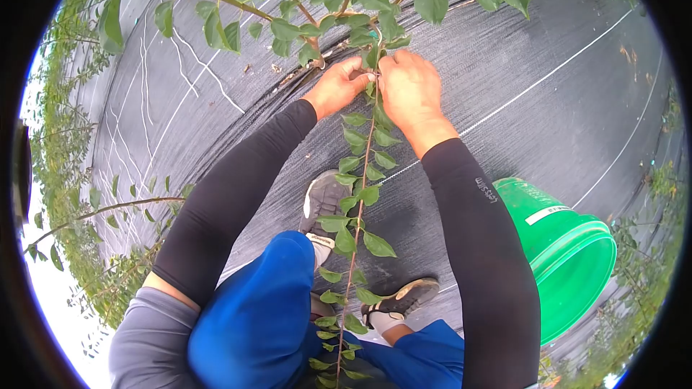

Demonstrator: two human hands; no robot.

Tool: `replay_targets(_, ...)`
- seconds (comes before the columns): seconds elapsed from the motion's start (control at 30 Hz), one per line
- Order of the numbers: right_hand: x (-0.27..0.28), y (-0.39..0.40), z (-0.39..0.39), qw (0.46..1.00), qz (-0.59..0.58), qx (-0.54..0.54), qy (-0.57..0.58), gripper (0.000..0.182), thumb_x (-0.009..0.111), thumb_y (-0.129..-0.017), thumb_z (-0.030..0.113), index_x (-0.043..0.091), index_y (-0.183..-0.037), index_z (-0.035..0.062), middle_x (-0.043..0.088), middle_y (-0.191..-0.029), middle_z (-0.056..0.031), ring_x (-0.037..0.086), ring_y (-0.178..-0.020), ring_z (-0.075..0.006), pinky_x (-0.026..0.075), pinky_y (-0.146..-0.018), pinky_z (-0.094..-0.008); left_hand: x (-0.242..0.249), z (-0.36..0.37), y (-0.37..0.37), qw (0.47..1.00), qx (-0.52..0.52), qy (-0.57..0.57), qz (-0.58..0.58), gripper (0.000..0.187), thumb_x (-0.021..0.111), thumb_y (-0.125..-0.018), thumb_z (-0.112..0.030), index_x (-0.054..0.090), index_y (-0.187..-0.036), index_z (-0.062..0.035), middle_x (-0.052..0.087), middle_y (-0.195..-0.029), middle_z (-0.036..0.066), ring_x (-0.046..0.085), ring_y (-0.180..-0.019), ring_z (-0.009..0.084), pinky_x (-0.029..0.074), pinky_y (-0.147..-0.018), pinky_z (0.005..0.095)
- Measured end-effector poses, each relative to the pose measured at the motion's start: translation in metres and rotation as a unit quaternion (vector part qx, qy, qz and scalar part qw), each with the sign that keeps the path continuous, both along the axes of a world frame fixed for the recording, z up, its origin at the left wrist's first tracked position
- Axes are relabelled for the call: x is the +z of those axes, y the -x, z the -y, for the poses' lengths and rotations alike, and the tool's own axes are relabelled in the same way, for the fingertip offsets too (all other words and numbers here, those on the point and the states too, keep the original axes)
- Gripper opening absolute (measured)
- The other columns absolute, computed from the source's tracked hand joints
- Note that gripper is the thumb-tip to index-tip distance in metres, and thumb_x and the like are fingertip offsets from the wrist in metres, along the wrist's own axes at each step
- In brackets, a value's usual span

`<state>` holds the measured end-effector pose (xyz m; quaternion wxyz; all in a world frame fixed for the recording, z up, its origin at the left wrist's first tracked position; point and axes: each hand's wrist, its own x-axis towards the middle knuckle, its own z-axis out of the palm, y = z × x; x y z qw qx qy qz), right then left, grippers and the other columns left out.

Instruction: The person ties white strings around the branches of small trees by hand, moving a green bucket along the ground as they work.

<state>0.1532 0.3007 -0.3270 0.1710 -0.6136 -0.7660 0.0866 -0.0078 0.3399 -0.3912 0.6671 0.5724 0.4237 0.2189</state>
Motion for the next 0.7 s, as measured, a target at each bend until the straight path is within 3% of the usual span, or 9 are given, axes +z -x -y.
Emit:
replay_targets(0.13, -0.002, 0.002, -0.002, 0.998, 0.047, 0.035, -0.033, 0.012, 0.063, -0.069, 0.009, 0.054, -0.078, 0.0075, 0.054, -0.076, -0.0084, 0.057, -0.075, -0.0286, 0.045, -0.065, -0.04, 0.002, -0.002, 0.001, 0.998, -0.004, -0.022, -0.059, 0.019, 0.056, -0.087, -0.007, 0.056, -0.106, -0.0022, 0.061, -0.098, 0.003, 0.054, -0.09, 0.0075, 0.044, -0.08, 0.0255)
replay_targets(0.2, -0.003, 0.004, -0.002, 0.995, 0.073, 0.044, -0.044, 0.013, 0.063, -0.069, 0.01, 0.054, -0.077, 0.0082, 0.054, -0.076, -0.0079, 0.057, -0.075, -0.0275, 0.045, -0.065, -0.039, 0.001, -0.002, 0.001, 0.997, 0.008, -0.055, -0.055, 0.012, 0.059, -0.085, -0.012, 0.057, -0.09, -0.0007, 0.059, -0.082, 0.003, 0.05, -0.074, 0.0087, 0.043, -0.069, 0.0259)
replay_targets(0.3, -0.008, 0.005, -0.002, 0.993, 0.089, 0.042, -0.06, 0.012, 0.062, -0.069, 0.009, 0.054, -0.077, 0.0084, 0.054, -0.076, -0.0075, 0.058, -0.074, -0.0262, 0.046, -0.064, -0.0384, 0.014, -0.001, 0.002, 0.987, -0.02, -0.099, -0.124, 0.014, 0.057, -0.086, -0.013, 0.058, -0.093, -0.001, 0.058, -0.081, 0.002, 0.048, -0.073, 0.0084, 0.042, -0.069, 0.0252)
replay_targets(0.33, -0.011, 0.004, -0.003, 0.995, 0.07, 0.034, -0.063, 0.01, 0.061, -0.069, 0.01, 0.054, -0.077, 0.0088, 0.054, -0.075, -0.0065, 0.059, -0.072, -0.0249, 0.047, -0.062, -0.0378, 0.013, 0.0, 0.002, 0.987, -0.02, -0.098, -0.125, 0.014, 0.057, -0.086, -0.013, 0.058, -0.093, -0.001, 0.058, -0.081, 0.002, 0.048, -0.073, 0.0084, 0.042, -0.069, 0.0252)
replay_targets(0.4, -0.012, 0.003, -0.003, 0.996, 0.05, 0.026, -0.063, 0.009, 0.061, -0.069, 0.011, 0.055, -0.076, 0.0093, 0.054, -0.073, -0.0055, 0.059, -0.07, -0.0236, 0.048, -0.06, -0.0372, 0.009, 0.003, -0.001, 0.998, 0.017, -0.06, -0.011, 0.014, 0.053, -0.089, -0.013, 0.058, -0.096, -0.0018, 0.057, -0.081, 0.001, 0.047, -0.075, 0.0076, 0.042, -0.07, 0.0247)
replay_targets(0.53, -0.016, -0.002, -0.002, 0.997, -0.03, 0.02, -0.062, 0.008, 0.059, -0.072, 0.011, 0.055, -0.078, 0.0105, 0.054, -0.076, -0.0049, 0.059, -0.073, -0.0253, 0.048, -0.059, -0.0385, 0.006, 0.002, -0.002, 0.999, 0.009, -0.02, -0.038, 0.016, 0.05, -0.09, -0.013, 0.058, -0.099, -0.0022, 0.057, -0.083, 0.0, 0.046, -0.077, 0.0069, 0.041, -0.073, 0.0247)
replay_targets(0.6, -0.016, -0.002, 0.0, 0.996, -0.061, 0.015, -0.06, 0.007, 0.059, -0.073, 0.011, 0.054, -0.079, 0.0107, 0.054, -0.077, -0.0047, 0.059, -0.074, -0.026, 0.048, -0.059, -0.0388, 0.003, 0.003, -0.005, 0.999, 0.027, 0.026, 0.014, 0.018, 0.05, -0.091, -0.015, 0.057, -0.102, -0.0024, 0.058, -0.084, 0.0, 0.046, -0.079, 0.0068, 0.041, -0.074, 0.0248)
replay_targets(0.7, -0.015, -0.002, 0.004, 0.993, -0.108, 0.006, -0.056, 0.006, 0.058, -0.075, 0.01, 0.054, -0.079, 0.0099, 0.055, -0.08, -0.0049, 0.058, -0.074, -0.0278, 0.048, -0.06, -0.0398, 0.01, 0.004, -0.005, 0.999, 0.026, 0.015, -0.023, 0.019, 0.049, -0.091, -0.016, 0.057, -0.103, -0.0024, 0.058, -0.086, 0.0, 0.048, -0.08, 0.0072, 0.042, -0.075, 0.026)
